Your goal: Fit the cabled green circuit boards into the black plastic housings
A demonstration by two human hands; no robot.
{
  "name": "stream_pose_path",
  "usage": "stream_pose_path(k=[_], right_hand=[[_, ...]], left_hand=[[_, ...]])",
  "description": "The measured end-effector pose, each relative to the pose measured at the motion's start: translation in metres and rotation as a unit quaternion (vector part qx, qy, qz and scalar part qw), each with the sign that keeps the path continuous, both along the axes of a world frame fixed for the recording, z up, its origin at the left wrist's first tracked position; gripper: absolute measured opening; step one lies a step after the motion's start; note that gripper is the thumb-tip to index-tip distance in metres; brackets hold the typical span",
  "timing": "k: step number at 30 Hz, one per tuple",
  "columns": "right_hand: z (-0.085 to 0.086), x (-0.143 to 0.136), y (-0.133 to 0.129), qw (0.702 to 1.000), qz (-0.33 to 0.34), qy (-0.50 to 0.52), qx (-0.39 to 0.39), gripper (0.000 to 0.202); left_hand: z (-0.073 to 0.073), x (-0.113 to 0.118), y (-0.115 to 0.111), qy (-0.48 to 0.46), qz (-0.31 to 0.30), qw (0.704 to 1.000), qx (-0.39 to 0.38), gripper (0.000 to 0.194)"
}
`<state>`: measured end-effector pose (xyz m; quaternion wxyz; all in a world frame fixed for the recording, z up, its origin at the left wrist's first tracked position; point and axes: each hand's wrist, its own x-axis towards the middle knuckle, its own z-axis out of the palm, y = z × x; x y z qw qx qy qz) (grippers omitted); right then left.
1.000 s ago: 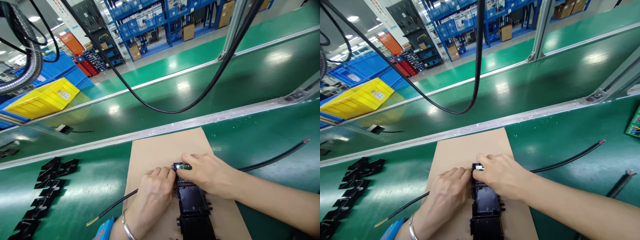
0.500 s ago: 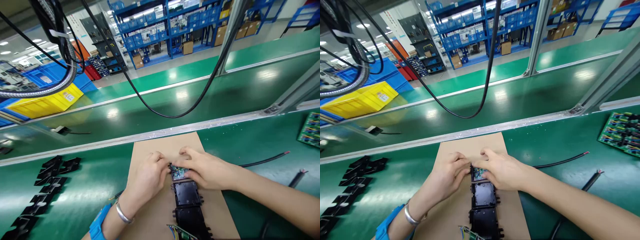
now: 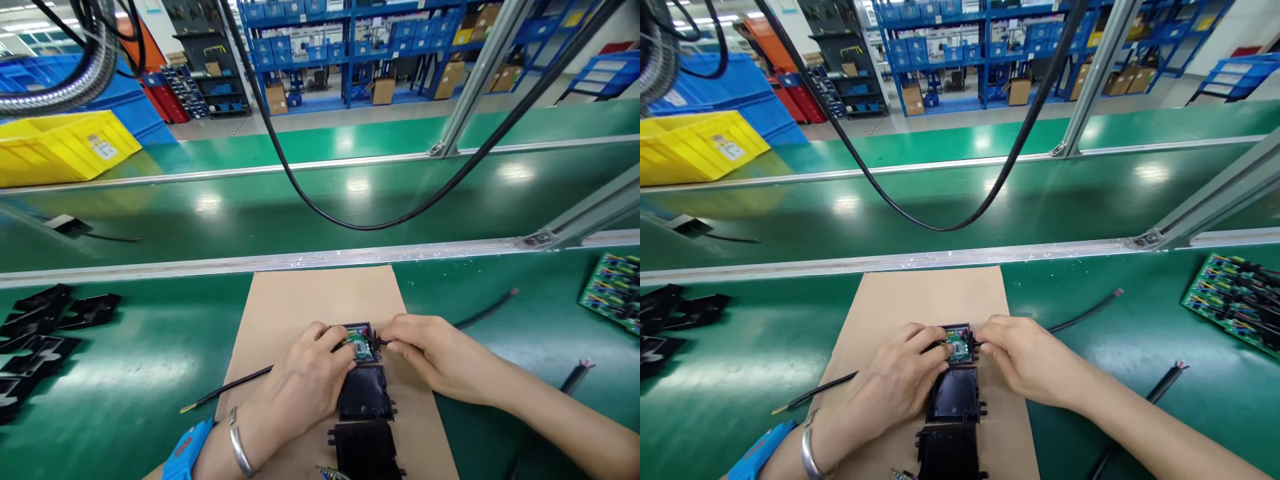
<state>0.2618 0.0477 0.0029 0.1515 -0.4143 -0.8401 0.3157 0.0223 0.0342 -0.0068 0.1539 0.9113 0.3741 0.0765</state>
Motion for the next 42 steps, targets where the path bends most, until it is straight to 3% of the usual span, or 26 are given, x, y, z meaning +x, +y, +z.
stream_pose_path(k=[7, 12, 16, 22, 27, 34, 42], right_hand=[[-0.007, -0.012, 0.004, 0.995, 0.047, -0.061, 0.057, 0.023], [-0.005, -0.014, 0.001, 0.997, 0.041, -0.054, 0.043, 0.024], [-0.004, -0.011, 0.002, 0.989, 0.064, -0.123, 0.058, 0.027], [0.008, -0.016, 0.010, 0.951, 0.121, -0.242, 0.149, 0.025], [0.019, -0.017, 0.020, 0.947, 0.164, -0.241, 0.136, 0.022], [0.009, -0.015, 0.011, 0.959, 0.123, -0.224, 0.120, 0.024], [0.012, -0.017, 0.012, 0.955, 0.114, -0.243, 0.126, 0.021]], left_hand=[[-0.004, 0.003, -0.002, 0.037, -0.005, 0.999, 0.027, 0.018], [-0.007, 0.005, -0.006, 0.059, -0.007, 0.997, 0.047, 0.020], [-0.008, 0.007, -0.007, 0.058, 0.013, 0.997, 0.055, 0.018], [-0.010, 0.004, -0.003, 0.066, -0.034, 0.995, 0.072, 0.015], [-0.009, 0.004, -0.006, 0.069, -0.010, 0.996, 0.063, 0.017], [-0.003, 0.007, -0.010, 0.091, -0.015, 0.993, 0.076, 0.014], [-0.003, 0.007, -0.011, 0.092, -0.001, 0.993, 0.077, 0.017]])
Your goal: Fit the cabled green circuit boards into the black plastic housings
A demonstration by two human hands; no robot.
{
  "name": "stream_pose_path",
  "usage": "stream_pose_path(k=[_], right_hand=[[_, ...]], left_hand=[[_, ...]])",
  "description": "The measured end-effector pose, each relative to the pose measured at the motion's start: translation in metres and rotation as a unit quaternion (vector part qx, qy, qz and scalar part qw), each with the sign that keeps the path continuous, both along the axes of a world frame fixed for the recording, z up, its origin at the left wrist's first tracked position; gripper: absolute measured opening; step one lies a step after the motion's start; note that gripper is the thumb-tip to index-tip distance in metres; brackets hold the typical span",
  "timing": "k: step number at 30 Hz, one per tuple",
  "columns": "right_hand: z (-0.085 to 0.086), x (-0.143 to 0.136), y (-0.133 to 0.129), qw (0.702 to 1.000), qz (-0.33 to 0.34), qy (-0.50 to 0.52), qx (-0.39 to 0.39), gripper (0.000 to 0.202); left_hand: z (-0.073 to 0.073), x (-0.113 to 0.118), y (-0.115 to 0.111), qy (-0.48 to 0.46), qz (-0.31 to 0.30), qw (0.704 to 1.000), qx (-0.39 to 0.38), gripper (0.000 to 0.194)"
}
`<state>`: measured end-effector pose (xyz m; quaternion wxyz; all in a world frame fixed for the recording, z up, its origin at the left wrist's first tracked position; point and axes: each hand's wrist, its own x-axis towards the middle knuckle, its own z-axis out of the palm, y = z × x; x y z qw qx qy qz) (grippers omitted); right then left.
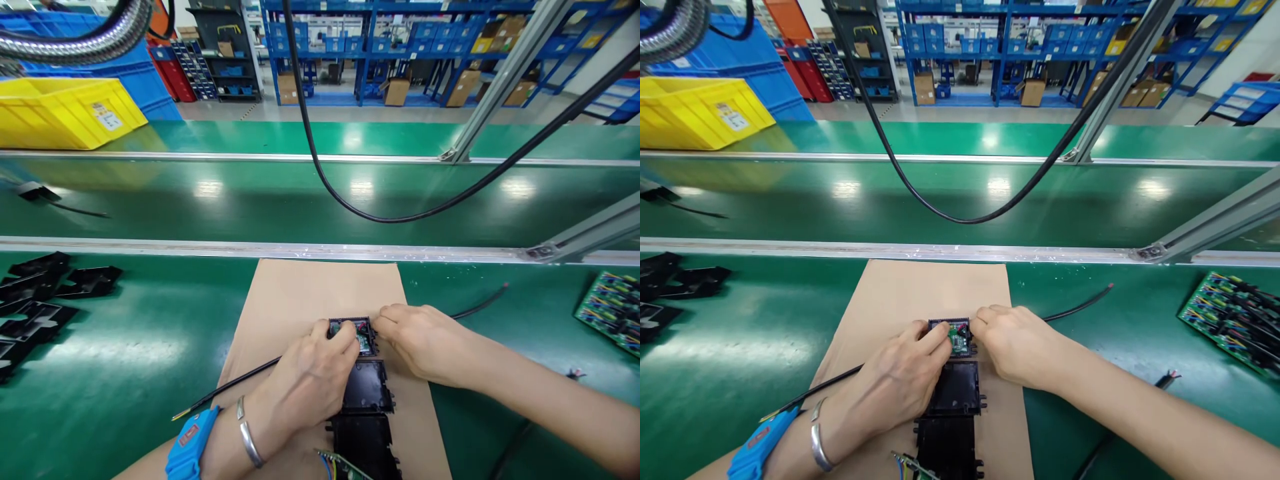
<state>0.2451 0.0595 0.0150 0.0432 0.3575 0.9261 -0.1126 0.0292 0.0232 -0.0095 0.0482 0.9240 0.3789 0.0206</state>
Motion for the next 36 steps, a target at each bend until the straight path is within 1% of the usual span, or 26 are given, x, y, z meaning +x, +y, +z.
stream_pose_path(k=[2, 4, 7, 10, 13, 16, 19, 23, 24, 26, 28, 29, 33, 36], right_hand=[[-0.006, 0.003, -0.003, 0.998, -0.026, 0.033, 0.037, 0.022], [-0.015, 0.006, -0.007, 0.994, -0.029, 0.077, 0.076, 0.025], [-0.027, 0.009, -0.010, 0.987, 0.015, 0.128, 0.094, 0.033], [-0.032, 0.011, -0.008, 0.985, 0.037, 0.147, 0.088, 0.037], [-0.031, 0.012, -0.006, 0.983, 0.046, 0.147, 0.099, 0.040], [-0.028, 0.010, -0.005, 0.982, 0.057, 0.128, 0.128, 0.039], [-0.025, 0.005, -0.005, 0.983, 0.083, 0.075, 0.144, 0.033], [-0.023, 0.001, -0.003, 0.987, 0.095, 0.034, 0.126, 0.022], [-0.024, 0.000, -0.002, 0.987, 0.095, 0.029, 0.126, 0.021], [-0.025, 0.001, -0.002, 0.987, 0.097, 0.018, 0.126, 0.019], [-0.027, 0.002, -0.003, 0.988, 0.095, 0.017, 0.124, 0.018], [-0.027, 0.003, -0.003, 0.988, 0.090, 0.022, 0.122, 0.019], [-0.025, 0.006, -0.005, 0.990, 0.057, 0.057, 0.120, 0.026], [-0.024, 0.005, -0.005, 0.986, 0.069, 0.081, 0.127, 0.028]], left_hand=[[0.000, 0.000, -0.001, 0.000, 0.001, 1.000, 0.002, 0.021], [0.000, -0.001, -0.002, 0.002, -0.001, 1.000, 0.004, 0.024], [0.001, -0.001, -0.002, 0.013, -0.019, 1.000, 0.013, 0.025], [0.001, -0.001, -0.001, 0.018, -0.032, 0.999, 0.025, 0.025], [0.001, -0.002, -0.001, 0.012, -0.022, 0.999, 0.032, 0.025], [-0.001, -0.002, -0.002, 0.002, -0.019, 0.999, 0.026, 0.027], [-0.001, -0.003, -0.002, 0.005, -0.014, 1.000, 0.012, 0.025], [-0.002, -0.004, -0.004, 0.010, -0.011, 1.000, 0.010, 0.024], [-0.002, -0.004, -0.005, 0.010, -0.010, 1.000, 0.011, 0.026], [-0.002, -0.004, -0.005, 0.008, -0.002, 1.000, 0.009, 0.038], [-0.001, -0.004, -0.004, 0.004, -0.004, 1.000, 0.009, 0.051], [0.000, -0.004, -0.003, 0.003, -0.009, 1.000, 0.009, 0.054], [0.002, -0.003, 0.003, 0.012, -0.023, 1.000, -0.010, 0.050], [0.003, 0.000, 0.006, 0.029, -0.017, 0.999, -0.018, 0.050]])
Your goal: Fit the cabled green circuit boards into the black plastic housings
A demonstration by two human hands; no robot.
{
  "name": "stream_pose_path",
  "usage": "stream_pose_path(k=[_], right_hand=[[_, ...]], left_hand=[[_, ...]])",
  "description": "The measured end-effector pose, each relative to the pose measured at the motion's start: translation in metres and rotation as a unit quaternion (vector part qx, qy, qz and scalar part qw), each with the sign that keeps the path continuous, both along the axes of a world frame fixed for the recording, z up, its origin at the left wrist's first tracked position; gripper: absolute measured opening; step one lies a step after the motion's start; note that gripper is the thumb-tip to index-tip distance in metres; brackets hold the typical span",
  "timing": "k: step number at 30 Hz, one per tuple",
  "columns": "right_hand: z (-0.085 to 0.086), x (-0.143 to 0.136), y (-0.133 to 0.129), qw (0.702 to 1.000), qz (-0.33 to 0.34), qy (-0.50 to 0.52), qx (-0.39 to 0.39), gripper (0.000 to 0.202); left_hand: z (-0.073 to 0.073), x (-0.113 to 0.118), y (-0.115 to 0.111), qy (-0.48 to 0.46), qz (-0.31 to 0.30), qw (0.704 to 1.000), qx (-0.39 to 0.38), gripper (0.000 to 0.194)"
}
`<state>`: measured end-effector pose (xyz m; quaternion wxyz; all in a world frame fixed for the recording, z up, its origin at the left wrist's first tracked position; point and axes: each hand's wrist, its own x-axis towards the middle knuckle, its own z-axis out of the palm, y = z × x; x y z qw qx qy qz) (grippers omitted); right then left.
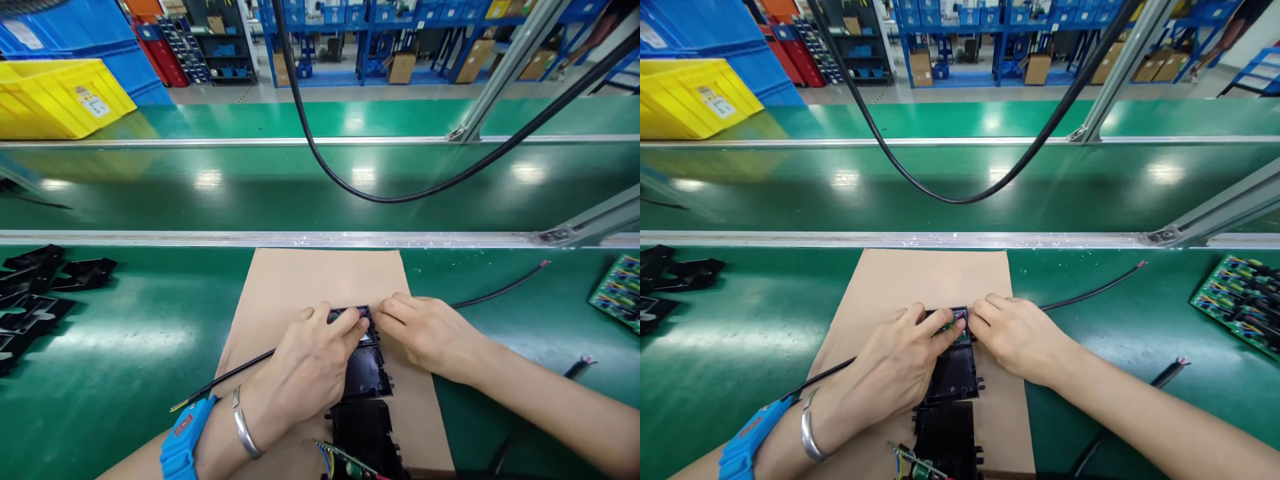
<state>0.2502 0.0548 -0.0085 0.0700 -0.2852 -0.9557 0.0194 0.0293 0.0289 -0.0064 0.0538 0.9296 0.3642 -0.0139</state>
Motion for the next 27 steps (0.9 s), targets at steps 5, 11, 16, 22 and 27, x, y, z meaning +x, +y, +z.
stream_pose_path(k=[5, 11, 16, 22, 27], right_hand=[[-0.014, 0.001, 0.000, 0.998, 0.018, 0.049, 0.028, 0.034], [-0.034, 0.007, -0.004, 0.993, -0.032, 0.109, 0.032, 0.028], [-0.033, 0.006, -0.006, 0.994, -0.050, 0.097, 0.027, 0.030], [-0.027, 0.004, -0.005, 0.994, -0.054, 0.091, 0.018, 0.030], [-0.029, 0.006, -0.005, 0.995, -0.038, 0.089, 0.029, 0.030]], left_hand=[[0.005, 0.003, 0.005, 0.012, -0.020, 1.000, -0.017, 0.049], [0.012, -0.006, 0.002, -0.049, -0.021, 0.998, -0.027, 0.043], [0.001, -0.007, -0.005, -0.074, -0.048, 0.996, -0.006, 0.038], [-0.001, -0.003, -0.007, -0.090, -0.011, 0.996, -0.027, 0.035], [-0.004, -0.007, -0.008, -0.090, -0.009, 0.995, -0.036, 0.041]])
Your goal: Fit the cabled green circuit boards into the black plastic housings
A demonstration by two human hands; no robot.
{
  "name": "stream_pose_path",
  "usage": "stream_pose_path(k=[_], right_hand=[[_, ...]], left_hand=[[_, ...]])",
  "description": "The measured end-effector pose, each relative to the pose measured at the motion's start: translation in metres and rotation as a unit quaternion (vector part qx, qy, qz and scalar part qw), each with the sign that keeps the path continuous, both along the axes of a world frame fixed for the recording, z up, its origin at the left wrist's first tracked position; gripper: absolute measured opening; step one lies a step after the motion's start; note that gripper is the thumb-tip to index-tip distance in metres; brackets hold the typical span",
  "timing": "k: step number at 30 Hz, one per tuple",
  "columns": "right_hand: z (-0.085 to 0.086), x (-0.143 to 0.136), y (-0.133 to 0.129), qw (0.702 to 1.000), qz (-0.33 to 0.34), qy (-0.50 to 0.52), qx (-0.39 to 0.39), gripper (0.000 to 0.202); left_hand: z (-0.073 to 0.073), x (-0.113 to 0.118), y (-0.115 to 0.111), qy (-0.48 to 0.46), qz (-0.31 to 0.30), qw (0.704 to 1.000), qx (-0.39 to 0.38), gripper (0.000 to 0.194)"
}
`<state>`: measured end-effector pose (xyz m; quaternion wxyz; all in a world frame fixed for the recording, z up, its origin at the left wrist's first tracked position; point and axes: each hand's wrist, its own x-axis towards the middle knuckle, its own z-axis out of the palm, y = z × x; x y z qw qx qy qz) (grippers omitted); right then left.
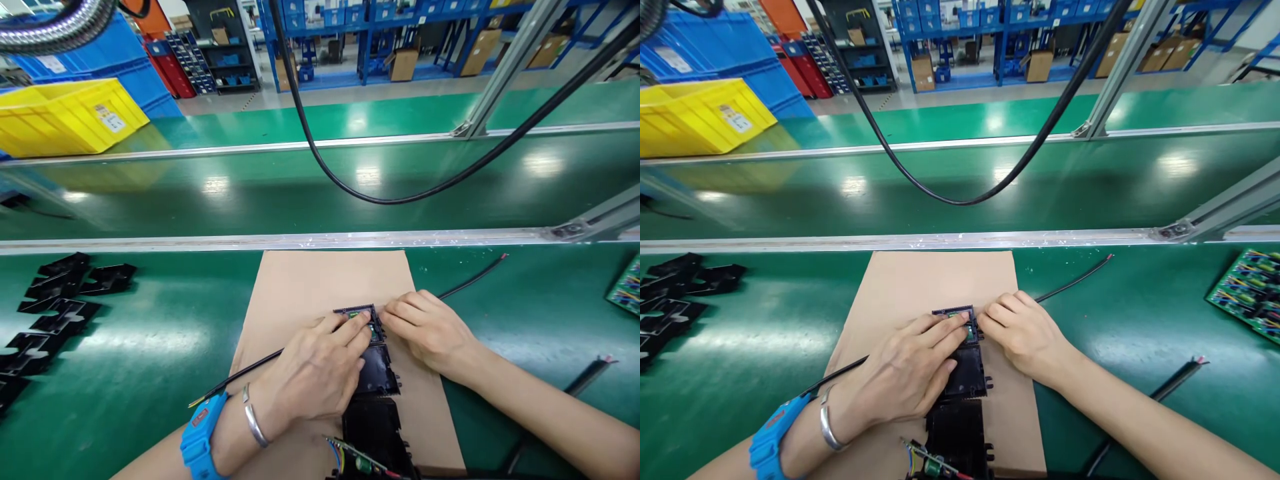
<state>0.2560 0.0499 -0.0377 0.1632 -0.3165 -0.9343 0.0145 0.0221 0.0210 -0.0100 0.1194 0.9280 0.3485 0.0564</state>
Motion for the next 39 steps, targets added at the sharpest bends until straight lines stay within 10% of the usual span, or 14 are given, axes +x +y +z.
stream_pose_path(k=[13, 20, 27, 39], right_hand=[[-0.001, -0.001, 0.000, 0.999, 0.010, 0.028, -0.033, 0.029], [-0.001, 0.005, 0.000, 0.990, -0.020, 0.100, -0.098, 0.022], [0.024, -0.001, 0.001, 0.968, -0.058, 0.168, -0.176, 0.019], [0.033, -0.066, 0.029, 0.985, -0.059, -0.089, -0.137, 0.030]], left_hand=[[0.019, 0.015, 0.008, 0.027, 0.010, 0.998, -0.055, 0.053], [0.019, -0.019, 0.028, -0.160, 0.089, 0.978, -0.100, 0.039], [0.008, -0.034, 0.036, -0.151, 0.137, 0.964, -0.172, 0.036], [0.006, -0.038, 0.043, -0.157, 0.121, 0.962, -0.190, 0.029]])
